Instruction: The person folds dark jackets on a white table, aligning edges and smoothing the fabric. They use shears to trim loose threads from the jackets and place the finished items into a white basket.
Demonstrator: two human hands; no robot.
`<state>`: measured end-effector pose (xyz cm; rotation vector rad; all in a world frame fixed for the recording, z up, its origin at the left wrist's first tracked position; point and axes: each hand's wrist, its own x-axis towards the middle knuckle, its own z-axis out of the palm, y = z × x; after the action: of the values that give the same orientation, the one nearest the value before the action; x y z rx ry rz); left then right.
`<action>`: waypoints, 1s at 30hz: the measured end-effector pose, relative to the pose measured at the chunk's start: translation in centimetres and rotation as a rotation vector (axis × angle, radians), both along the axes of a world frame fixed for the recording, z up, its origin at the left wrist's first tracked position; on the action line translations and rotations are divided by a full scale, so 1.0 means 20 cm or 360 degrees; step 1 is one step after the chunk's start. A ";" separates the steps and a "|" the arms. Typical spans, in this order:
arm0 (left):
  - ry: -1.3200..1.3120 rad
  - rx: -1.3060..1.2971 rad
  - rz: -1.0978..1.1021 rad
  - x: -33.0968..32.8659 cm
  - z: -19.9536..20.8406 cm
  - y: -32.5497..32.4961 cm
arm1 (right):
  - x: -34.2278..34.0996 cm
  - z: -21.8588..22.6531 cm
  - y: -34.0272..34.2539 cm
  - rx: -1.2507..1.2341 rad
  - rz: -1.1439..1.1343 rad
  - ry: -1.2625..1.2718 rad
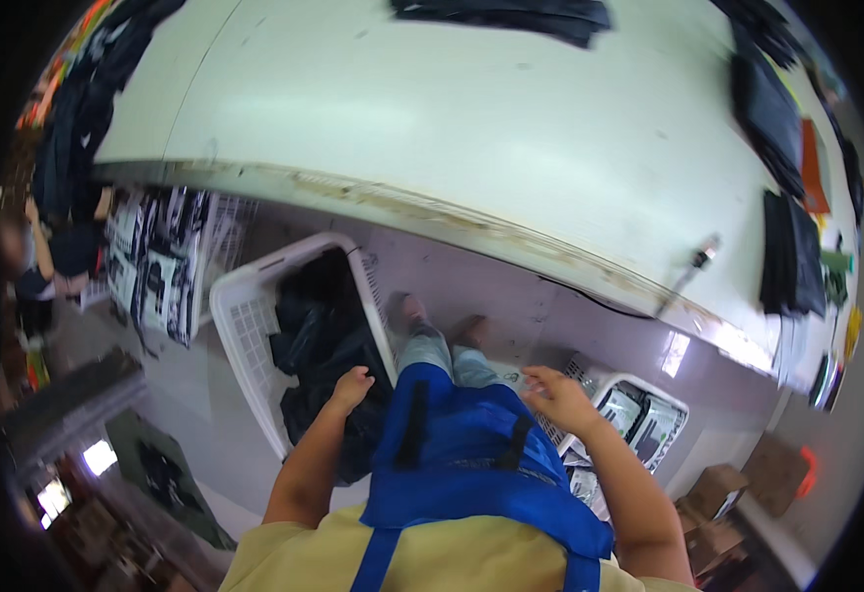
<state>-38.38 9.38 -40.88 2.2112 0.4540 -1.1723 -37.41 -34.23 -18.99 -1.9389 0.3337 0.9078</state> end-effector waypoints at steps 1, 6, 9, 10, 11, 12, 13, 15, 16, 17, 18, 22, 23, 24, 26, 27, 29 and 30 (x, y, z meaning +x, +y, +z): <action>-0.0010 -0.0036 0.0044 -0.03 -0.07 0.02 | 0.05 -0.03 0.00 -0.0030 0.0050 0.0049; 0.0402 0.0174 0.0123 -0.23 -0.46 0.19 | 0.20 -0.18 0.11 -0.0091 0.0061 0.0254; 0.0620 0.0601 0.0821 -0.46 -0.60 0.23 | 0.25 -0.32 0.17 -0.0186 0.0256 0.0463; 0.0686 0.0753 0.1028 -0.50 -0.64 0.24 | 0.26 -0.36 0.19 -0.0218 0.0321 0.0522; 0.0750 0.0664 0.1427 -0.54 -0.67 0.25 | 0.26 -0.40 0.20 -0.0268 0.0345 0.0581; 0.0808 0.0571 0.1825 -0.57 -0.71 0.26 | 0.24 -0.43 0.22 -0.0320 0.0369 0.0637; 0.0843 0.0474 0.2226 -0.60 -0.76 0.26 | 0.24 -0.48 0.22 -0.0365 0.0391 0.0681; 0.0832 0.0588 0.2083 -0.69 -0.94 0.26 | 0.25 -0.54 0.25 -0.0398 0.0430 0.0759; 0.0814 0.0632 0.2012 -0.73 -1.06 0.25 | 0.28 -0.56 0.28 -0.0408 0.0457 0.0781; 0.0798 0.0679 0.1935 -0.76 -1.11 0.22 | 0.31 -0.55 0.29 -0.0416 0.0480 0.0809; 0.0751 0.0684 0.1709 -0.82 -1.13 0.27 | 0.31 -0.58 0.28 -0.0377 0.0497 0.0754; 0.0213 0.0698 0.0912 -0.77 -0.66 0.43 | 0.41 -0.51 0.35 -0.0337 0.0612 0.0565; 0.0106 0.0588 0.0888 -0.78 -0.51 0.48 | 0.43 -0.48 0.39 -0.0326 0.0645 0.0542; -0.0002 0.0479 0.0858 -0.78 -0.38 0.52 | 0.45 -0.44 0.42 -0.0315 0.0675 0.0518; 0.0129 0.0401 0.1286 -0.73 -0.20 0.56 | 0.50 -0.36 0.48 -0.0259 0.0744 0.0425; 0.0195 0.0348 0.1495 -0.71 -0.09 0.57 | 0.53 -0.32 0.52 -0.0212 0.0761 0.0388; 0.0105 -0.0235 0.2144 -0.60 0.25 0.58 | 0.57 -0.23 0.58 -0.0129 0.0777 0.0320; 0.0037 -0.0568 0.2447 -0.53 0.41 0.58 | 0.61 -0.17 0.63 -0.0110 0.0811 0.0286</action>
<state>-48.95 21.08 -32.61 0.9463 1.4278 -0.3248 -25.27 -21.55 -22.43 -2.0482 -0.0362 1.4202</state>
